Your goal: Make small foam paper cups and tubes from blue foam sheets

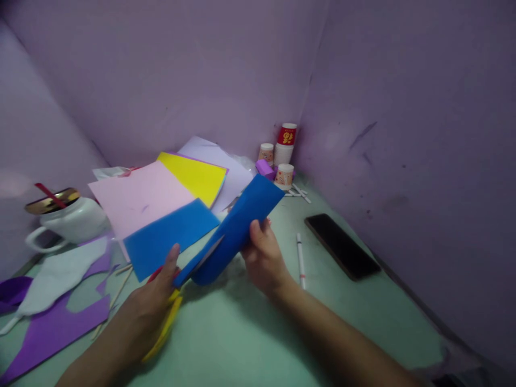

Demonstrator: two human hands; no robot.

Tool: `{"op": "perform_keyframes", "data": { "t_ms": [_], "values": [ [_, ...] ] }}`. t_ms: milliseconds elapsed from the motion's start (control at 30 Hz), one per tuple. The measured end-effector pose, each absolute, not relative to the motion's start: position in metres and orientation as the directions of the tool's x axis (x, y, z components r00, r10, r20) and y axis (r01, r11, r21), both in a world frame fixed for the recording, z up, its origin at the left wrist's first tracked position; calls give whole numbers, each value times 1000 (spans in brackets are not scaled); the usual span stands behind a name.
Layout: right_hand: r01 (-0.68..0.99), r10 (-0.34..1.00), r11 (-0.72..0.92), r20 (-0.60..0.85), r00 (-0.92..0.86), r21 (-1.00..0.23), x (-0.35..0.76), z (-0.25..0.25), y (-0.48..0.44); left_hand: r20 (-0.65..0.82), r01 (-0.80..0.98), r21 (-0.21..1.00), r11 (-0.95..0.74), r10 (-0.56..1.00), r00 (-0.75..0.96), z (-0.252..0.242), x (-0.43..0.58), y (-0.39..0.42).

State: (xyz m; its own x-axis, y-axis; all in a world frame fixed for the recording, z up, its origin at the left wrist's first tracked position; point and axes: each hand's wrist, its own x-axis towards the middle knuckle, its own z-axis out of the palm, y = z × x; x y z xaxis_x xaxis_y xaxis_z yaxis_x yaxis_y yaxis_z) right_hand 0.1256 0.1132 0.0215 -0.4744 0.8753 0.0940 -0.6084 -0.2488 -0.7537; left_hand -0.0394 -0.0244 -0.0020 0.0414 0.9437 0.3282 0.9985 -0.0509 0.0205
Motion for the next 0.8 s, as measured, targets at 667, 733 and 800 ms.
{"op": "perform_keyframes", "data": {
  "t_ms": [667, 733, 800],
  "values": [
    [-585, 845, -339, 34, -533, -736, 119, 11, 101, 591, 993, -81, -86, 798, 117, 9, -46, -29],
    [-592, 844, -337, 43, -535, -732, 118, 12, 99, 590, 988, -107, -111, 793, 153, 9, -47, -29],
    [-591, 844, -334, 45, -534, -734, 117, 11, 98, 584, 984, -131, -118, 793, 173, 8, -48, -29]
  ]
}}
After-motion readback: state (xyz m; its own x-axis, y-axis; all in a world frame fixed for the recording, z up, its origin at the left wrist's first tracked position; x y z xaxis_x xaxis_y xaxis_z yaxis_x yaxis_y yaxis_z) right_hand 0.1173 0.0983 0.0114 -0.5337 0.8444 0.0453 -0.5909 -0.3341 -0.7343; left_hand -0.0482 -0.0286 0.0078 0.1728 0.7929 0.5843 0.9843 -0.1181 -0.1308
